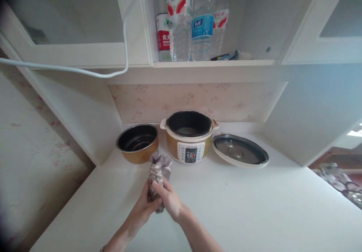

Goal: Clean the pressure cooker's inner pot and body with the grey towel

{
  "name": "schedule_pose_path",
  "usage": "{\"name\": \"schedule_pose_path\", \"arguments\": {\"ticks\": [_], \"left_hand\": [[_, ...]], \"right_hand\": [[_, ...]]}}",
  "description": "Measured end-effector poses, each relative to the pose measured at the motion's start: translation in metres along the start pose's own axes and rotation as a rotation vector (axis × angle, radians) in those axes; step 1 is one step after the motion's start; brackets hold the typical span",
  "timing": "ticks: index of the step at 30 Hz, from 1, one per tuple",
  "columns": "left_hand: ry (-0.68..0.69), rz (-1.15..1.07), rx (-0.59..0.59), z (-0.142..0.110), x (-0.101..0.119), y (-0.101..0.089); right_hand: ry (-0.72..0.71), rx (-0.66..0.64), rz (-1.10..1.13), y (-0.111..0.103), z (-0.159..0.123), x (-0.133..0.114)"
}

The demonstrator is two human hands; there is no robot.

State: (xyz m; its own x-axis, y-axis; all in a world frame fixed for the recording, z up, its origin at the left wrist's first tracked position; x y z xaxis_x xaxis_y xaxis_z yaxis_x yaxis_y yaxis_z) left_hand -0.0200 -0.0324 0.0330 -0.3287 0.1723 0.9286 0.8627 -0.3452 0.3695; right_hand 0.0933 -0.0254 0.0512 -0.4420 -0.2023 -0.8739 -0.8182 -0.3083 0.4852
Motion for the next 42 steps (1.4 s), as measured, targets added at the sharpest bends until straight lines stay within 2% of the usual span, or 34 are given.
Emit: {"name": "schedule_pose_path", "arguments": {"ticks": [1, 3, 5, 6, 7, 9, 15, 17, 18, 21, 24, 27, 31, 33, 34, 36, 38, 39, 42], "left_hand": [[-0.009, -0.044, 0.005, 0.0, 0.0, 0.005], [-0.029, -0.151, 0.101, 0.0, -0.002, 0.008], [-0.07, -0.28, 0.203, 0.002, -0.006, 0.005], [-0.095, -0.346, 0.232, 0.003, -0.009, 0.003], [-0.12, -0.406, 0.248, 0.004, -0.011, 0.0], [-0.168, -0.505, 0.255, 0.005, -0.013, -0.006], [-0.184, -0.672, 0.168, 0.004, -0.007, -0.015], [-0.217, -0.675, 0.152, 0.005, -0.007, -0.013], [-0.252, -0.667, 0.14, 0.005, -0.008, -0.011], [-0.387, -0.609, 0.08, 0.008, -0.014, -0.002], [-0.439, -0.49, 0.036, 0.009, -0.018, 0.001], [-0.378, -0.29, 0.026, 0.01, -0.012, -0.003], [-0.219, 0.103, 0.013, 0.012, 0.015, -0.004], [-0.113, 0.317, 0.013, 0.013, 0.031, 0.0], [-0.054, 0.4, 0.012, 0.013, 0.037, 0.002], [0.046, 0.487, -0.004, 0.012, 0.042, 0.006], [0.079, 0.496, -0.048, 0.011, 0.034, 0.006], [0.068, 0.497, -0.074, 0.01, 0.027, 0.005], [0.028, 0.545, -0.104, 0.006, 0.004, 0.0]], "right_hand": [[0.0, -0.038, 0.015, 0.001, -0.004, 0.001], [0.001, -0.146, 0.126, 0.005, -0.008, -0.001], [-0.008, -0.235, 0.256, 0.008, -0.01, -0.006], [-0.012, -0.24, 0.292, 0.008, -0.009, -0.008], [-0.013, -0.203, 0.294, 0.005, -0.009, -0.011], [-0.003, -0.052, 0.217, -0.008, -0.007, -0.014], [-0.064, 0.375, -0.204, -0.061, -0.012, -0.018], [0.005, 0.405, -0.231, -0.068, -0.018, -0.015], [0.053, 0.372, -0.195, -0.069, -0.021, -0.012], [0.149, 0.23, -0.026, -0.07, -0.029, -0.003], [0.163, 0.28, -0.055, -0.083, -0.033, -0.002], [0.13, 0.344, -0.257, -0.095, -0.028, -0.009], [-0.087, 0.449, -0.478, -0.087, -0.023, -0.025], [-0.139, 0.456, -0.373, -0.073, -0.024, -0.027], [-0.125, 0.414, -0.257, -0.066, -0.024, -0.026], [-0.043, 0.25, 0.023, -0.051, -0.026, -0.019], [0.076, 0.088, 0.253, -0.041, -0.029, -0.011], [0.132, 0.048, 0.32, -0.038, -0.031, -0.006], [0.241, 0.064, 0.376, -0.04, -0.035, 0.006]]}}
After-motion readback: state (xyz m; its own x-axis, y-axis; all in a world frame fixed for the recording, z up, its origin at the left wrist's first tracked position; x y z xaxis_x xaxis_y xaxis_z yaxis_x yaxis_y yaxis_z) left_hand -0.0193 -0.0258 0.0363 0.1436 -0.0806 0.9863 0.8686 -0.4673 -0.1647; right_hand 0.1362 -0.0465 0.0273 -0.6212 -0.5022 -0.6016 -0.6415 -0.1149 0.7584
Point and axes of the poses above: each hand's wrist, its own z-axis towards the middle knuckle, its own y-axis out of the palm, x = y × z, the point moved 3 cm from there along z, towards the middle knuckle, and after that the axes turned 8 degrees about -x, right-handed, at the moved point
